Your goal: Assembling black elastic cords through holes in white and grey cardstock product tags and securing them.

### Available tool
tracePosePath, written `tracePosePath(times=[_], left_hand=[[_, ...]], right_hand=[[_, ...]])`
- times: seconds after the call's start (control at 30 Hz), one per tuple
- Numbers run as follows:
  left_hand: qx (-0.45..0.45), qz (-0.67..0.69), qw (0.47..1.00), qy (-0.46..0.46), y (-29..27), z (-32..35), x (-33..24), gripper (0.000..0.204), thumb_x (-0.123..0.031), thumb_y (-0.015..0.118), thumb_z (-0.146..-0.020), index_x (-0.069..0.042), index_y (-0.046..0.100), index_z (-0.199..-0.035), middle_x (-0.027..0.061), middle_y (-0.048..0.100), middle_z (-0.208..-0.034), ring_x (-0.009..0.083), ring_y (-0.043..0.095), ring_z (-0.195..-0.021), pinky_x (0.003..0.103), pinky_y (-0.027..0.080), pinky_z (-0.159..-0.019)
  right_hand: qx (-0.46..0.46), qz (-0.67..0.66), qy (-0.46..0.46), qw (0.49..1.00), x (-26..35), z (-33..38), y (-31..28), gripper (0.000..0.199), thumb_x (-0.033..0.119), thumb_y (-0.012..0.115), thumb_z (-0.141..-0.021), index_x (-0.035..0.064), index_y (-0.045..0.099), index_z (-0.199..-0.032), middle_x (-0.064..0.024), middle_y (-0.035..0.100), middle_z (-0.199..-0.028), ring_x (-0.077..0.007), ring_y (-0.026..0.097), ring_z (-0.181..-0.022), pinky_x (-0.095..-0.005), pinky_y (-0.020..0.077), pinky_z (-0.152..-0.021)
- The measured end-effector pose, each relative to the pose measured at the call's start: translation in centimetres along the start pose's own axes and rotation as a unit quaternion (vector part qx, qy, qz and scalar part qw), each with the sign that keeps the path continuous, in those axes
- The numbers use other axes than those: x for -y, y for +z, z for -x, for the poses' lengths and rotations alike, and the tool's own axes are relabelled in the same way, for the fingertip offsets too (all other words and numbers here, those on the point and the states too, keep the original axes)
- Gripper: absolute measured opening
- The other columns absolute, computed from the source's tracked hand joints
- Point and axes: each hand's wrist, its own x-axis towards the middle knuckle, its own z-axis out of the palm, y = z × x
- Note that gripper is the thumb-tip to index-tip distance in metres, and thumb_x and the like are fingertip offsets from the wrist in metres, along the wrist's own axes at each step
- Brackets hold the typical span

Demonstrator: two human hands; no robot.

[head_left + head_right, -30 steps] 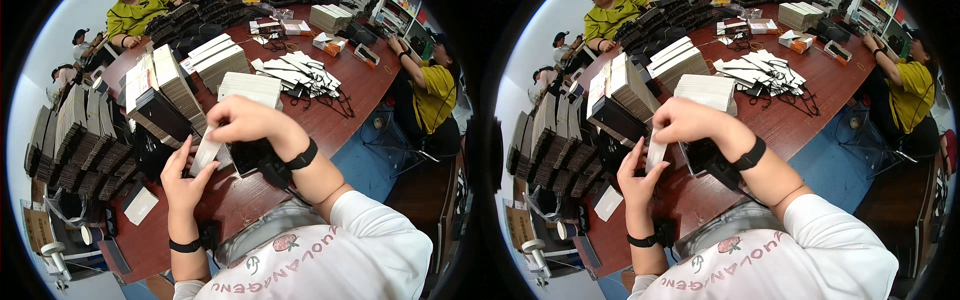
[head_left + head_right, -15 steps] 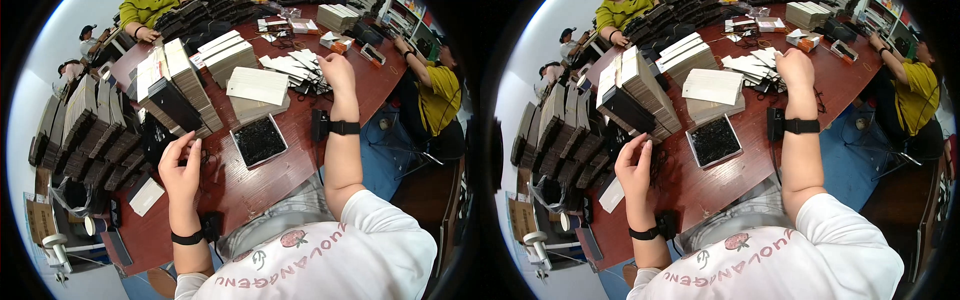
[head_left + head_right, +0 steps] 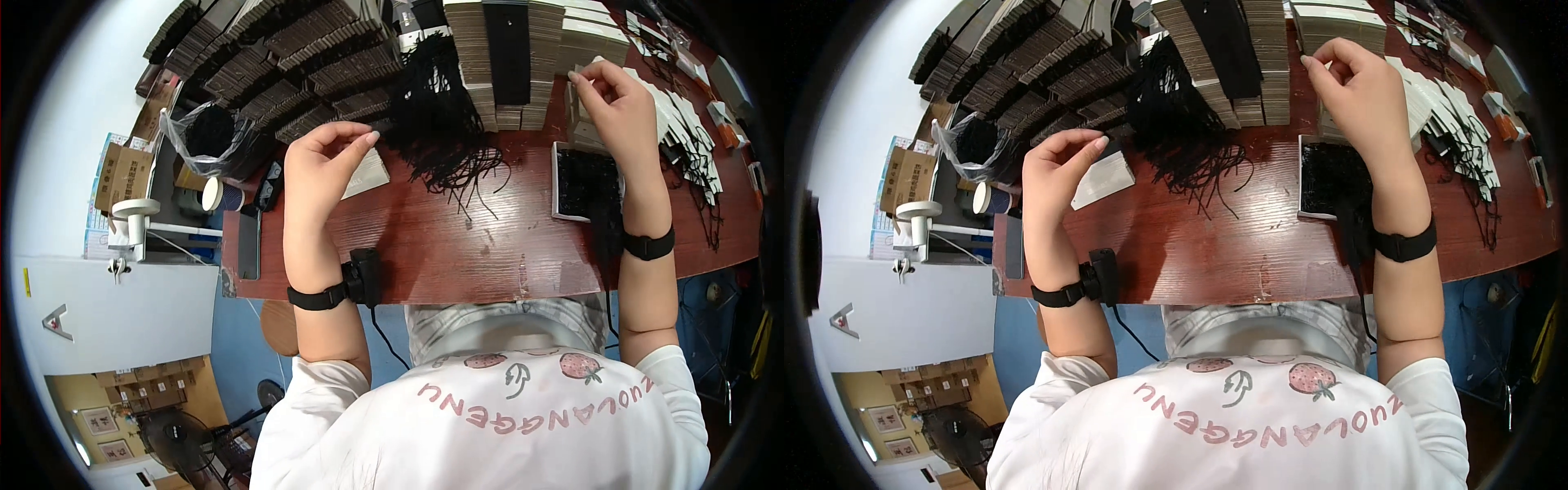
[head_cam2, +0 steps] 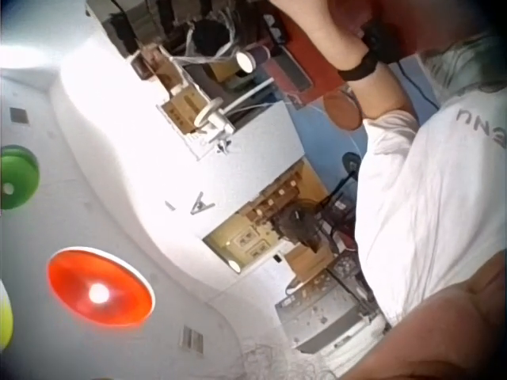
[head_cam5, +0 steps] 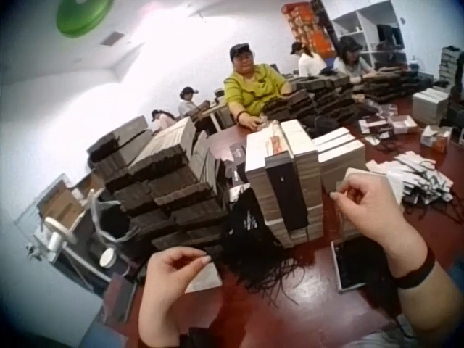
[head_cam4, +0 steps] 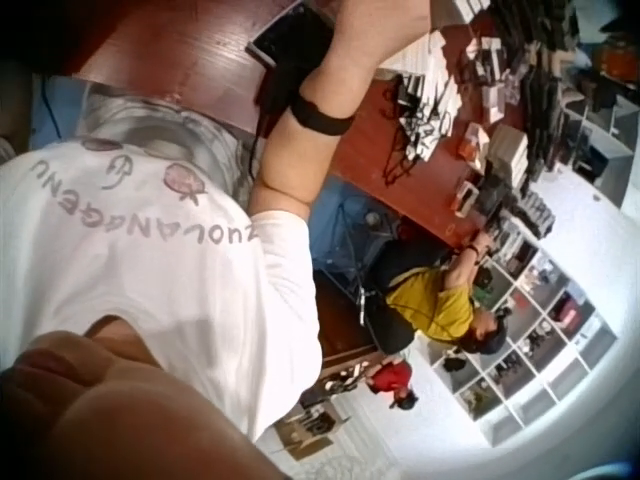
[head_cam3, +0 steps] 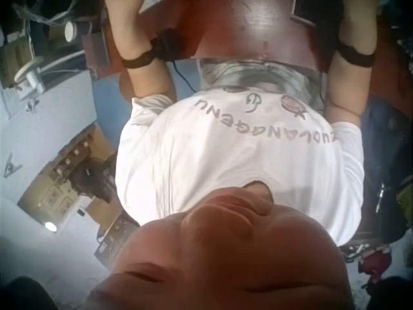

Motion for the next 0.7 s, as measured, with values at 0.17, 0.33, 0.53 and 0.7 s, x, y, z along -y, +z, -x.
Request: tracePosePath(times=[0.17, 0.33, 0.53, 0.7], left_hand=[[0.057, -0.179, 0.980, -0.071, -2.7, 0.7, 3.7, 0.013, -0.008, 0.073, -0.073, 0.001, 0.068, -0.082, 0.0029, 0.064, -0.070, 0.0054, 0.052, -0.061, 0.020, 0.043, -0.057], [0.119, -0.156, 0.972, -0.127, 2.7, 1.2, 2.4, 0.028, -0.023, 0.075, -0.074, 0.003, 0.068, -0.082, 0.0067, 0.065, -0.069, 0.0090, 0.057, -0.060, 0.022, 0.046, -0.057], [0.118, -0.223, 0.963, -0.093, 5.7, -0.2, 3.6, 0.029, -0.024, 0.070, -0.077, 0.004, 0.067, -0.077, 0.0088, 0.059, -0.055, 0.0111, 0.054, -0.053, 0.028, 0.044, -0.054], [0.091, -0.163, 0.976, -0.112, 5.1, 0.5, 2.4, 0.027, -0.021, 0.068, -0.078, 0.004, 0.066, -0.069, 0.0069, 0.058, -0.053, 0.0108, 0.052, -0.050, 0.027, 0.042, -0.051]], right_hand=[[0.035, -0.064, 0.001, 0.997, 0.0, 0.8, 1.0, 0.015, 0.017, 0.065, -0.080, 0.0026, 0.064, -0.080, 0.0001, 0.052, -0.056, -0.0060, 0.045, -0.050, -0.0217, 0.0365, -0.049], [0.062, -0.095, -0.005, 0.993, 1.1, 1.3, 1.1, 0.013, 0.014, 0.065, -0.079, 0.0008, 0.063, -0.079, -0.0007, 0.054, -0.057, -0.0061, 0.046, -0.050, -0.0225, 0.0374, -0.048], [0.092, -0.075, 0.003, 0.993, 1.1, 1.8, 1.6, 0.015, 0.017, 0.065, -0.078, 0.0025, 0.062, -0.076, -0.0063, 0.053, -0.055, -0.0153, 0.048, -0.049, -0.0279, 0.0396, -0.049], [0.108, -0.095, -0.024, 0.989, 1.6, 2.2, 1.4, 0.014, 0.015, 0.065, -0.078, 0.0019, 0.061, -0.076, -0.0071, 0.054, -0.057, -0.0168, 0.051, -0.051, -0.0287, 0.0410, -0.050]])
